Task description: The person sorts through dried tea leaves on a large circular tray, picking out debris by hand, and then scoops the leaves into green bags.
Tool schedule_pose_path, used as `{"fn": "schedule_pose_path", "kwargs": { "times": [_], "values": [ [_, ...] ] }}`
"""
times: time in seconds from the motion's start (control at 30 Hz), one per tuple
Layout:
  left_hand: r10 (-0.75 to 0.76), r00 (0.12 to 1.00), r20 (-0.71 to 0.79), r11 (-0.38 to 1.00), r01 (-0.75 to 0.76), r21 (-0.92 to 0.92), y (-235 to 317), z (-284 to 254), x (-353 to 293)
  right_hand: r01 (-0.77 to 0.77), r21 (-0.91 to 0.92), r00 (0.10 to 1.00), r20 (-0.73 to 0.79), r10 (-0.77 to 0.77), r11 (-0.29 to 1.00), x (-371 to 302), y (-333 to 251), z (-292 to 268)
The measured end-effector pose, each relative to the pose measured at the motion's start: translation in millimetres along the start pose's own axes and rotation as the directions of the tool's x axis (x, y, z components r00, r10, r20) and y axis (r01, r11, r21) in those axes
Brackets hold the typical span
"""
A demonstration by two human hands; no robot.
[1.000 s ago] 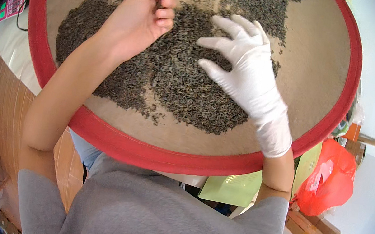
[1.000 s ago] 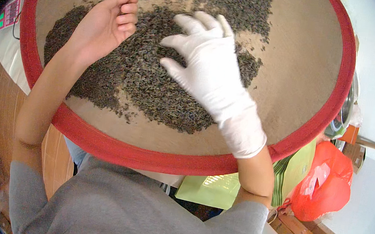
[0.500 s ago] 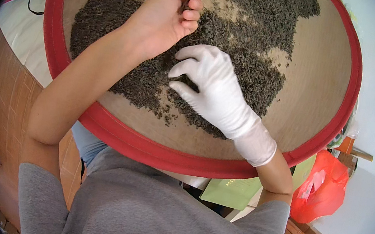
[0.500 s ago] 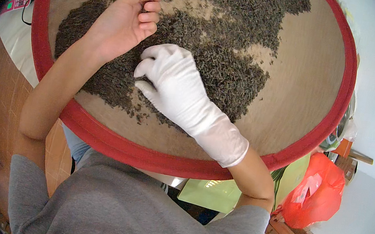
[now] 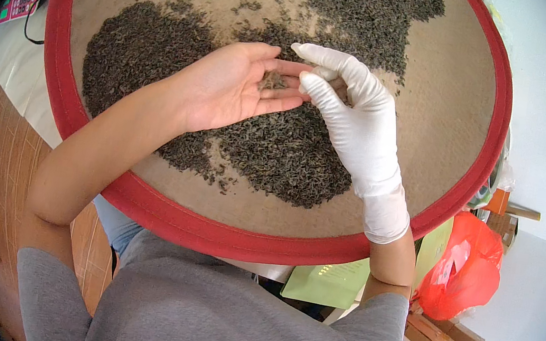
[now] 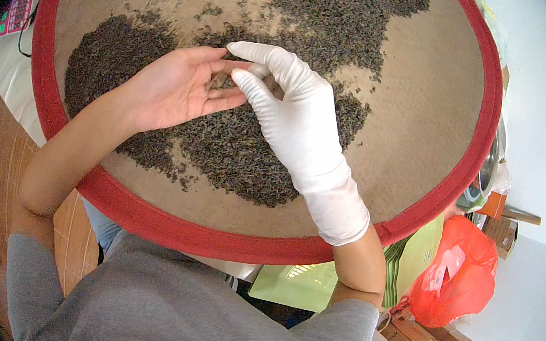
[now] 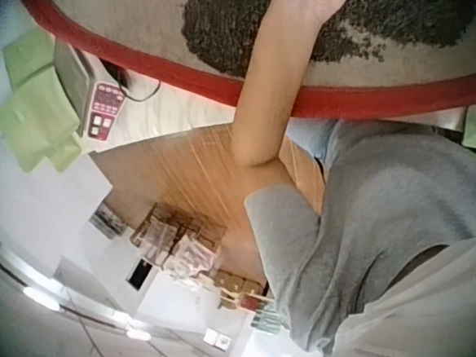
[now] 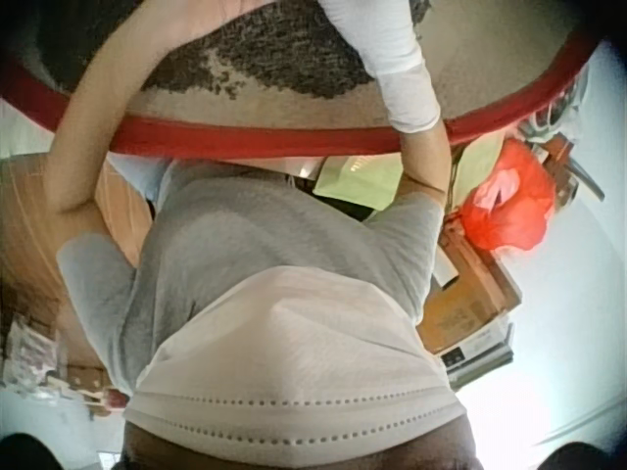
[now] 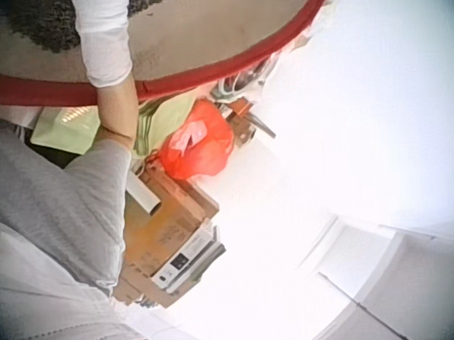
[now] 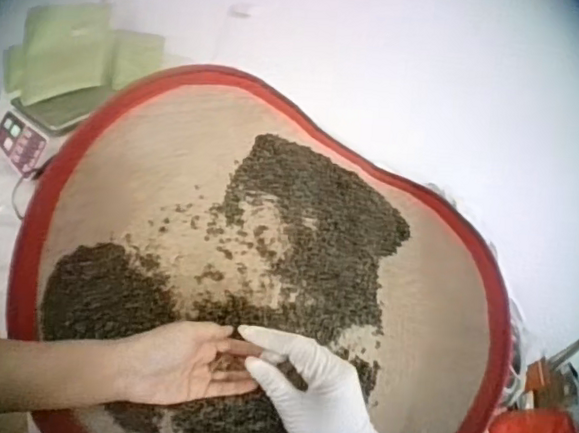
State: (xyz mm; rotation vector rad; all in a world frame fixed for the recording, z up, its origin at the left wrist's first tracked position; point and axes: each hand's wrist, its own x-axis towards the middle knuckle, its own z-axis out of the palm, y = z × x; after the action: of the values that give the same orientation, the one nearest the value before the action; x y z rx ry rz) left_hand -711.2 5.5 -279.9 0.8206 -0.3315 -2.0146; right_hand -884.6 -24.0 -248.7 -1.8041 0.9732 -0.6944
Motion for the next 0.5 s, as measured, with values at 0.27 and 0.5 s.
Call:
{"fn": "schedule_pose_path", "kwargs": {
  "times": [0.27,0.5],
  "values": [
    [0.097,0.995,0.015,0.995,-0.097,-0.034,11.9,-10.5,-0.1,0.100,-0.228,0.993,-0.044,-0.113,0.968,3.9,6.8,-19.0],
    [0.357,0.914,-0.194,0.906,-0.389,-0.165,39.5,-28.5,0.0,0.620,-0.542,0.784,0.464,-0.413,0.567,-4.4,24.4,26.5]
  ]
}}
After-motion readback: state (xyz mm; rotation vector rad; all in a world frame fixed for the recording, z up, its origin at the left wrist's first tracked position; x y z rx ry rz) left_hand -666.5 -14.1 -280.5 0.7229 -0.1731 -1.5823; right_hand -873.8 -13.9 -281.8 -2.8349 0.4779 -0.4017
